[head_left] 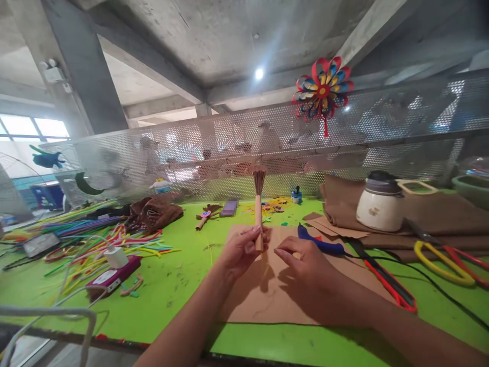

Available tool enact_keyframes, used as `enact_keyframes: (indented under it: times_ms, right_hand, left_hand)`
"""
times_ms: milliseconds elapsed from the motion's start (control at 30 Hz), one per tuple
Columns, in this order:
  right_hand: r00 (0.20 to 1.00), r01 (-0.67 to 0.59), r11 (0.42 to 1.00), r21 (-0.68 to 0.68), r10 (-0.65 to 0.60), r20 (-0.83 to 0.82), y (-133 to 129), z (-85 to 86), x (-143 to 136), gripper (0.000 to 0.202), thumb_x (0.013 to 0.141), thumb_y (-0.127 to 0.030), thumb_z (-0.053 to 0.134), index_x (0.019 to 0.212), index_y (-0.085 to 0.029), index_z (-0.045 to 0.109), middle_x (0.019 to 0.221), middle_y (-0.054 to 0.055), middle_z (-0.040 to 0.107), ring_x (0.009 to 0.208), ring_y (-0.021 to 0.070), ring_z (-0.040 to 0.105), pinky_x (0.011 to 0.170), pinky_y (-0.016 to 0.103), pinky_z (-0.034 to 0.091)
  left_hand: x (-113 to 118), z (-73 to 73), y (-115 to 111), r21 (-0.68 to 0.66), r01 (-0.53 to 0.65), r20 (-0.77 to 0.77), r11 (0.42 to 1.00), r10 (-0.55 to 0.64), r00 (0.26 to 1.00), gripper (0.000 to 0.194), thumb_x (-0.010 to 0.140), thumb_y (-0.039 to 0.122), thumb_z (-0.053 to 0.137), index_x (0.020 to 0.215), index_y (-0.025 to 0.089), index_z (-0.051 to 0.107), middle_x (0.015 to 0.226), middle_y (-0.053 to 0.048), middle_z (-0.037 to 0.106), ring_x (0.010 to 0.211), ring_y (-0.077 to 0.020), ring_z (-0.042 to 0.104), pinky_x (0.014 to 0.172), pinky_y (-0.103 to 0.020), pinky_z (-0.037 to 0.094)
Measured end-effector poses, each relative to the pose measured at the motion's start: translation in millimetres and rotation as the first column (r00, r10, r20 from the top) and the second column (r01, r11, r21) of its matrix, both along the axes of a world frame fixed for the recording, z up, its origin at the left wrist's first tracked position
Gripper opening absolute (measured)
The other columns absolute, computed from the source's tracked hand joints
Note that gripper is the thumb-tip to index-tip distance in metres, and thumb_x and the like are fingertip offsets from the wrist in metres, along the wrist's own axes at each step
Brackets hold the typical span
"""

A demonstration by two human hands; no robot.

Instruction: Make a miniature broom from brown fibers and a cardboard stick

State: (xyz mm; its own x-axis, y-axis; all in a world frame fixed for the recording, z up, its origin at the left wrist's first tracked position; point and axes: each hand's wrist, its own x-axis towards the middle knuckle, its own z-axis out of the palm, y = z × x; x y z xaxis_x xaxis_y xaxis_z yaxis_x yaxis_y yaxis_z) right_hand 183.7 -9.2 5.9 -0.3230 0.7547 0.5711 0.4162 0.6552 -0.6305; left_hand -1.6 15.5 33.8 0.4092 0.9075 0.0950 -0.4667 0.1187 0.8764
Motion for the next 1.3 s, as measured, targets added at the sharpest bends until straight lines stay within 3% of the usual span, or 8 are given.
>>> enact_keyframes:
  times_ms: [167, 267, 467, 600, 933, 1033, 1100, 1300]
  right_hand:
    - [0.959, -0.218, 0.951, -0.217, 0.169, -0.227, -11, 6.7, -10, 0.029, 0.089, -0.037, 0.052, 0.101, -0.015, 0.066, 0.088, 0.006, 0.065, 0.081, 0.0179, 0.058, 0.073, 0.029, 0.045]
    - [0.916, -0.350, 0.877, -0.330, 0.246, -0.318, -15, 4.8, -18, 0.036, 0.083, -0.039, 0.061, 0.110, -0.015, 0.061, 0.078, 0.003, 0.061, 0.068, 0.0137, 0.054, 0.061, 0.025, 0.044]
    - [0.885, -0.462, 0.703, -0.541, 0.323, -0.336, -26, 4.2, -21, 0.041, 0.077, -0.052, 0.063, 0.069, -0.012, 0.063, 0.052, -0.004, 0.048, 0.047, 0.0068, 0.040, 0.047, 0.020, 0.032]
    - [0.855, -0.518, 0.619, -0.590, 0.364, -0.368, -35, 7.0, -19, 0.046, 0.079, -0.057, 0.057, 0.072, -0.012, 0.064, 0.046, -0.005, 0.047, 0.040, 0.0067, 0.038, 0.043, 0.020, 0.030]
    - [0.782, -0.472, 0.667, -0.576, 0.619, 0.076, -57, 7.7, -8, 0.024, 0.079, -0.035, 0.061, 0.074, -0.014, 0.071, 0.057, -0.004, 0.050, 0.053, 0.0086, 0.041, 0.048, 0.019, 0.030]
    - [0.934, -0.286, 0.876, -0.389, 0.345, 0.089, -46, 10.2, -7, 0.034, 0.083, -0.037, 0.057, 0.058, -0.014, 0.061, 0.052, -0.004, 0.044, 0.051, 0.0087, 0.037, 0.047, 0.021, 0.027]
    - [0.994, -0.103, 0.958, -0.269, 0.108, 0.006, -36, 11.9, -6, 0.035, 0.086, -0.036, 0.052, 0.059, -0.016, 0.058, 0.055, -0.002, 0.048, 0.055, 0.0112, 0.042, 0.050, 0.022, 0.032]
    - [0.994, -0.010, 0.976, -0.219, -0.014, -0.109, -24, 10.4, -10, 0.026, 0.085, -0.038, 0.054, 0.083, -0.016, 0.067, 0.084, 0.006, 0.064, 0.077, 0.0188, 0.058, 0.068, 0.030, 0.045]
  left_hand:
    - [3, -5.1, -2, -0.027, 0.005, 0.005, 1.000, -0.005, 1.000, 0.021, 0.072, 0.021, 0.072, 0.087, 0.007, 0.070, 0.076, -0.007, 0.066, 0.069, -0.0114, 0.061, 0.068, -0.021, 0.046]
    - [6, -6.7, -4, -0.025, -0.006, 0.009, 1.000, 0.007, 1.000, 0.021, 0.072, 0.021, 0.072, 0.088, 0.008, 0.070, 0.076, -0.007, 0.067, 0.066, -0.0106, 0.061, 0.064, -0.019, 0.046]
    - [8, -6.2, -10, -0.030, -0.075, 0.046, 0.997, 0.076, 0.996, 0.018, 0.074, 0.020, 0.071, 0.088, 0.009, 0.069, 0.080, -0.007, 0.067, 0.076, -0.0130, 0.063, 0.076, -0.024, 0.050]
    - [5, -5.8, -11, -0.040, -0.157, 0.114, 0.987, 0.161, 0.980, 0.013, 0.075, 0.020, 0.070, 0.083, 0.011, 0.065, 0.076, -0.003, 0.064, 0.073, -0.0132, 0.063, 0.073, -0.027, 0.051]
    - [2, -5.6, -11, -0.031, -0.157, 0.180, 0.987, 0.159, 0.971, 0.018, 0.072, 0.020, 0.073, 0.079, 0.013, 0.058, 0.069, 0.001, 0.058, 0.062, -0.0078, 0.056, 0.061, -0.020, 0.047]
    - [1, -10.2, -8, -0.002, -0.137, 0.139, 0.991, 0.136, 0.981, 0.021, 0.070, 0.021, 0.075, 0.078, 0.013, 0.057, 0.069, 0.001, 0.057, 0.061, -0.0075, 0.055, 0.061, -0.020, 0.045]
    - [2, -13.1, -8, 0.023, -0.125, 0.098, 0.992, 0.122, 0.988, 0.021, 0.070, 0.023, 0.075, 0.076, 0.013, 0.058, 0.068, 0.001, 0.057, 0.062, -0.0077, 0.055, 0.062, -0.021, 0.044]
    - [12, -17.1, -16, 0.086, -0.028, 0.003, 0.996, 0.028, 1.000, 0.021, 0.070, 0.026, 0.075, 0.076, 0.011, 0.062, 0.070, -0.002, 0.059, 0.067, -0.0102, 0.056, 0.066, -0.022, 0.043]
